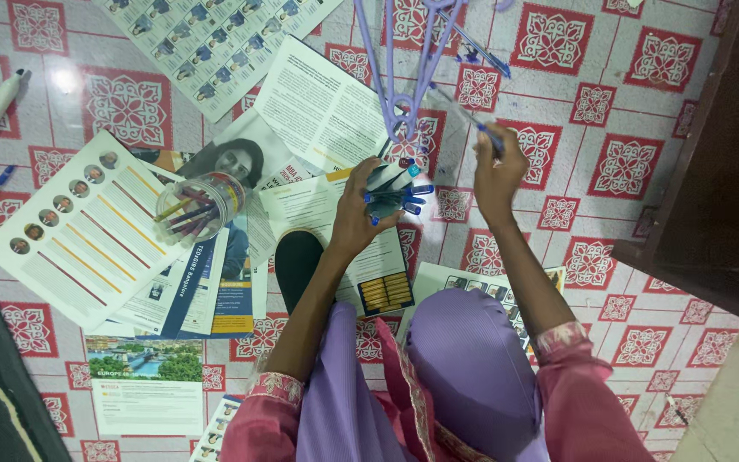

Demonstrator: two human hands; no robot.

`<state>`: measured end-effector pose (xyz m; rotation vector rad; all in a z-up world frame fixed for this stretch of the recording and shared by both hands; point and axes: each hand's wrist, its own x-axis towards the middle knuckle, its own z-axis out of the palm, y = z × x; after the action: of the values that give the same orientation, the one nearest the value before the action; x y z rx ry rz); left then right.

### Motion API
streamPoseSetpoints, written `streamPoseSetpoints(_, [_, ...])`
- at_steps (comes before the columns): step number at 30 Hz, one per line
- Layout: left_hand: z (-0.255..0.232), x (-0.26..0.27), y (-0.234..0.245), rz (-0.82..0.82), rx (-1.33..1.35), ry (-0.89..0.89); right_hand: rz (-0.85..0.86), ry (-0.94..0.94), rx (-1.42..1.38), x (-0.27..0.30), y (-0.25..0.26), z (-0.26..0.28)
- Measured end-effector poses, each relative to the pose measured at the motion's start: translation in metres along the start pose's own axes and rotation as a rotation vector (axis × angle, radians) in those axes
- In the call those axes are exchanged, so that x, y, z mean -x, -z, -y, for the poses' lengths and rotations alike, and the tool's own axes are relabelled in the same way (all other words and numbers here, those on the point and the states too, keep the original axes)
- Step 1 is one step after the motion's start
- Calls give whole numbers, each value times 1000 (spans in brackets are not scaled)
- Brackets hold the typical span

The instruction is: The person sorts through various documents, brochures, and papers scattered on a patterned floor, moving some items like pens and a toy car onto a wall shelf.

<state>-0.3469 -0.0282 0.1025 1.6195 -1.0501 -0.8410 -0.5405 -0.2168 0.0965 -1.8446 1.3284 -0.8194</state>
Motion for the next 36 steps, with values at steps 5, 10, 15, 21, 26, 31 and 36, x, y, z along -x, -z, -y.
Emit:
streamPoseSetpoints(5, [0, -2, -2, 11, -33, -37, 86, 242, -97, 63, 76, 94])
streamPoseSetpoints(10, [-2, -1, -3, 20, 4, -6, 381, 569, 262, 59, 49, 102])
streamPoseSetpoints(15, [0, -3, -5, 24, 21, 11, 197, 392, 211, -5, -2, 25])
streamPoseSetpoints(21, [2, 1, -5, 26, 31, 0, -36, 367, 643, -102, -45, -75])
streamPoseSetpoints(26, [8, 2, -2, 31, -7, 14, 115, 250, 707, -74, -53, -89])
streamPoseSetpoints(31, [5, 0, 0, 29, 15, 48, 125, 106, 197, -14, -18, -33])
streamPoseSetpoints(36, [1, 1, 3, 28, 25, 65, 17, -18, -387, 31, 58, 69])
